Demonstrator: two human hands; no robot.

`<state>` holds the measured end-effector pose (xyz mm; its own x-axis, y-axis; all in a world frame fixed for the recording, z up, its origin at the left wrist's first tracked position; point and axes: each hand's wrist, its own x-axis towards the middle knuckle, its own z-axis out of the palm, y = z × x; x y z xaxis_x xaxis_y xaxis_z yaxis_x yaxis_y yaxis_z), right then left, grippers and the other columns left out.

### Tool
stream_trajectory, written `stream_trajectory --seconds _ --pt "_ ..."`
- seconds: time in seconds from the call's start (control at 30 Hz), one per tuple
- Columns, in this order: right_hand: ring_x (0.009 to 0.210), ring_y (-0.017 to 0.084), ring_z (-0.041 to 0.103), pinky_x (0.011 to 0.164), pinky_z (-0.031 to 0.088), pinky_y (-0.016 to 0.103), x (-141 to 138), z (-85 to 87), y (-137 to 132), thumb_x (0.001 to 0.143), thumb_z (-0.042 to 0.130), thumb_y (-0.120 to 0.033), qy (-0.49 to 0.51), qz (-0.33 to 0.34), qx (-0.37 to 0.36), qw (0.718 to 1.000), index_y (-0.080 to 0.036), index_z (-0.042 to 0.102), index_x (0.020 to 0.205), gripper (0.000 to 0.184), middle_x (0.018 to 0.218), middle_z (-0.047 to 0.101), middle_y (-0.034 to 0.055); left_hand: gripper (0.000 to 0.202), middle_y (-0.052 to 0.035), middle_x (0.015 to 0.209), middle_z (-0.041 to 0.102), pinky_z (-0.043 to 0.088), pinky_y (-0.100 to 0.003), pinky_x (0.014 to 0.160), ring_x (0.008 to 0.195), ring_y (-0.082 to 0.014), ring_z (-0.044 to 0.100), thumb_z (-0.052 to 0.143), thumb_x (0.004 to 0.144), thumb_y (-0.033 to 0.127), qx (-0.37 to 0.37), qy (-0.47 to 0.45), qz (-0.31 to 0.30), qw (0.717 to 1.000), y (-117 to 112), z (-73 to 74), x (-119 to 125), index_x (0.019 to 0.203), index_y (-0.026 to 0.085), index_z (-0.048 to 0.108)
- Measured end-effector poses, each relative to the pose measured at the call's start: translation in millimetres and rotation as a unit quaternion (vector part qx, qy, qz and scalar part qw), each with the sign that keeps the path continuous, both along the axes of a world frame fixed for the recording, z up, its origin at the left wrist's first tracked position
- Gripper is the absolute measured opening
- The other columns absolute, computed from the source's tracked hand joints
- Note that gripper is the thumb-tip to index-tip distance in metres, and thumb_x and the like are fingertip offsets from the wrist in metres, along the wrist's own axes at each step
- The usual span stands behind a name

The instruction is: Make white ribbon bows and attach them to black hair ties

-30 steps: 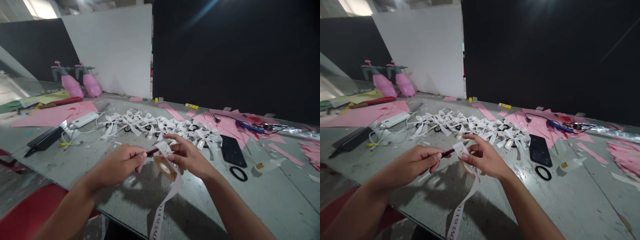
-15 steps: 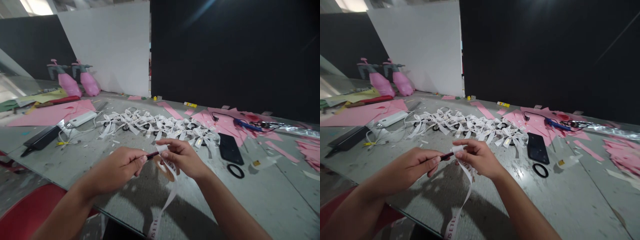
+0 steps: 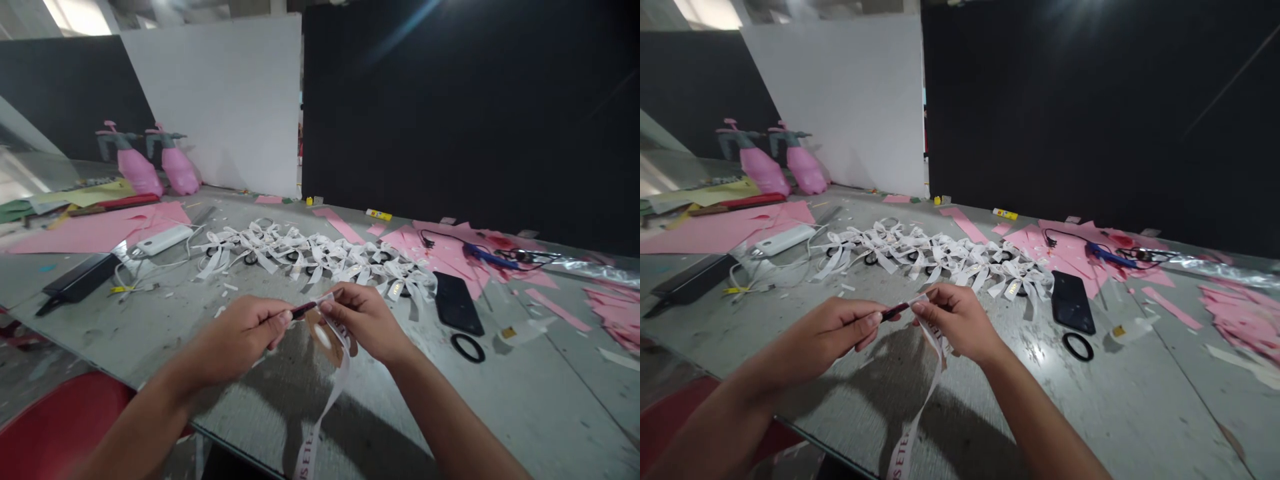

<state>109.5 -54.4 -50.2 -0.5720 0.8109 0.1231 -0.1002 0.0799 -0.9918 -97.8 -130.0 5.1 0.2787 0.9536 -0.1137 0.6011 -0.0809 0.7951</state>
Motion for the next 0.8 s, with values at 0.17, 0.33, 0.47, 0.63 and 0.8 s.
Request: stream_trajectory --seconds 0.17,0.33,0.47,0.63,0.8 --pt "0.078 0.016 0.055 0.064 0.043 0.026 2.2 2.3 0.0 0.083 0.072 -0.045 -0.032 -0.074 0.124 0.989 -0.018 0.058 0.066 0.035 0.091 0.057 0.0046 0.042 0.005 0.055 0.039 0.027 -0.022 0.05 0.051 -0.0083 0.034 0.043 0.095 0.044 -0.021 -0.063 -0.004 0.998 2.3 -6.9 -2.3 0.063 0.017 0.046" --pt "0.082 0.019 0.061 0.063 0.045 0.026 2.2 3.5 -3.5 0.09 0.065 -0.045 -0.045 -0.018 0.093 0.994 -0.019 0.058 0.073 0.032 0.093 0.066 0.0072 0.041 0.0045 0.055 0.039 0.025 -0.023 0.048 0.05 -0.0083 0.033 0.045 0.094 0.045 -0.046 -0.097 -0.005 0.994 1.2 -8.3 -3.4 0.064 0.017 0.048" --pt "0.057 0.015 0.059 0.052 0.045 0.025 -2.4 3.0 -7.6 0.088 0.065 -0.054 -0.026 -0.001 0.002 1.0 -0.019 0.056 0.074 0.039 0.07 0.068 0.0042 0.041 0.0041 0.056 0.039 0.024 -0.023 0.047 0.05 -0.0085 0.031 0.044 0.094 0.046 -0.046 -0.105 0.008 0.993 0.7 -10.7 -4.9 0.067 0.016 0.052" --pt "0.057 0.017 0.064 0.052 0.049 0.025 -3.1 6.2 -8.1 0.085 0.067 -0.059 -0.032 0.004 0.0 0.999 -0.017 0.064 0.071 0.044 0.068 0.068 0.0051 0.041 0.0045 0.056 0.037 0.022 -0.023 0.046 0.049 -0.0081 0.03 0.044 0.094 0.046 -0.036 -0.103 0.002 0.994 3.0 -12.7 -7.9 0.065 0.016 0.051" --pt "0.054 0.015 0.062 0.049 0.048 0.022 -1.6 3.7 -6.9 0.087 0.067 -0.054 -0.029 -0.001 -0.004 1.0 -0.017 0.066 0.071 0.041 0.064 0.067 0.004 0.04 0.0054 0.059 0.034 0.02 -0.024 0.048 0.05 -0.008 0.027 0.042 0.094 0.046 -0.034 -0.088 0.02 0.995 2.2 -14.9 -3.8 0.069 0.016 0.051"
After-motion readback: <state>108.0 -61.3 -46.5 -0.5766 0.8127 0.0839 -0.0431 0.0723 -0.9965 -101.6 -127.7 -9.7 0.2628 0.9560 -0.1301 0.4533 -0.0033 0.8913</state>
